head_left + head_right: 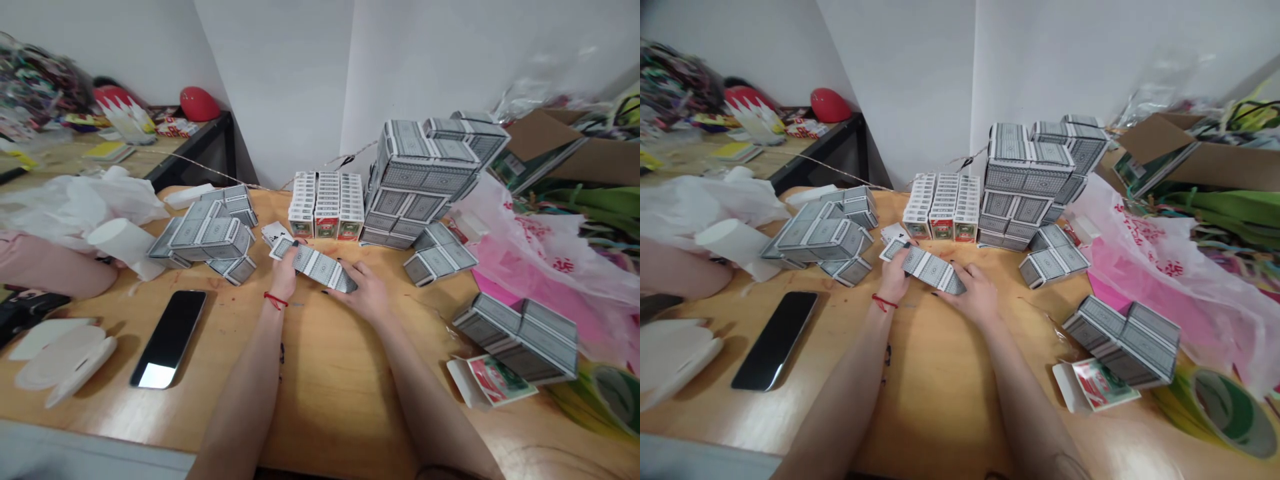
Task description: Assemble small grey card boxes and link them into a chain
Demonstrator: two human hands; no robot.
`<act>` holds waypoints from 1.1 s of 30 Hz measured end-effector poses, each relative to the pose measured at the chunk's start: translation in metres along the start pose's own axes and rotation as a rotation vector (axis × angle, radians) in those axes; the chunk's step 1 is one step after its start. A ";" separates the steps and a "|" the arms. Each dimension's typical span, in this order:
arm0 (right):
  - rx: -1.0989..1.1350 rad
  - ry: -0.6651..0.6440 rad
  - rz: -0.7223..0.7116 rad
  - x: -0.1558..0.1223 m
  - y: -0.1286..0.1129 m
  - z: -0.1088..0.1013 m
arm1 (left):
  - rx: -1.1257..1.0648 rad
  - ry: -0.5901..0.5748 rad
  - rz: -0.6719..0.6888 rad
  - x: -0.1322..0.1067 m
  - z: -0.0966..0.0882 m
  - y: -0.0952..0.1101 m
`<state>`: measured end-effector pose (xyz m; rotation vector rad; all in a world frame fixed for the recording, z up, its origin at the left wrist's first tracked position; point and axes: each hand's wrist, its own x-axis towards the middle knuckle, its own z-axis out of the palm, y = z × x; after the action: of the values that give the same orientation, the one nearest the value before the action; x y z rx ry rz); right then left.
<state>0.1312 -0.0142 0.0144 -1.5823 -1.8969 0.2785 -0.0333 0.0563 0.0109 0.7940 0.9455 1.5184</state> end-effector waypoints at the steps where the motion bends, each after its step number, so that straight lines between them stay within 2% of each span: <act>1: -0.012 -0.006 0.002 0.000 0.000 0.000 | 0.014 0.002 0.000 0.000 -0.001 -0.001; 9: -0.009 -0.024 0.012 0.000 -0.001 -0.002 | 0.073 -0.017 0.019 0.000 -0.004 -0.010; 15: -0.001 -0.011 -0.019 0.003 0.000 0.001 | 0.081 -0.045 0.016 -0.005 0.002 -0.009; 18: -0.036 0.012 -0.061 0.004 0.000 0.003 | 0.092 -0.144 -0.048 -0.009 0.006 -0.007; 21: -0.075 0.045 -0.087 0.004 0.000 0.002 | -0.005 -0.209 -0.132 -0.009 0.007 -0.005; 25: -0.078 0.134 -0.118 0.002 0.001 0.002 | -0.084 -0.185 -0.195 -0.006 0.003 0.001; 28: -0.028 0.236 -0.072 0.001 0.003 0.002 | -0.151 -0.194 -0.243 -0.005 0.000 0.008; 30: 0.057 0.303 0.001 0.001 0.004 0.002 | -0.184 -0.263 -0.301 -0.007 -0.002 0.013; 33: 0.253 0.354 0.096 0.004 0.006 0.001 | -0.164 -0.456 -0.433 -0.014 0.000 0.018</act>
<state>0.1352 -0.0093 0.0120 -1.4441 -1.4585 0.2494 -0.0390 0.0411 0.0273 0.7187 0.5922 0.9671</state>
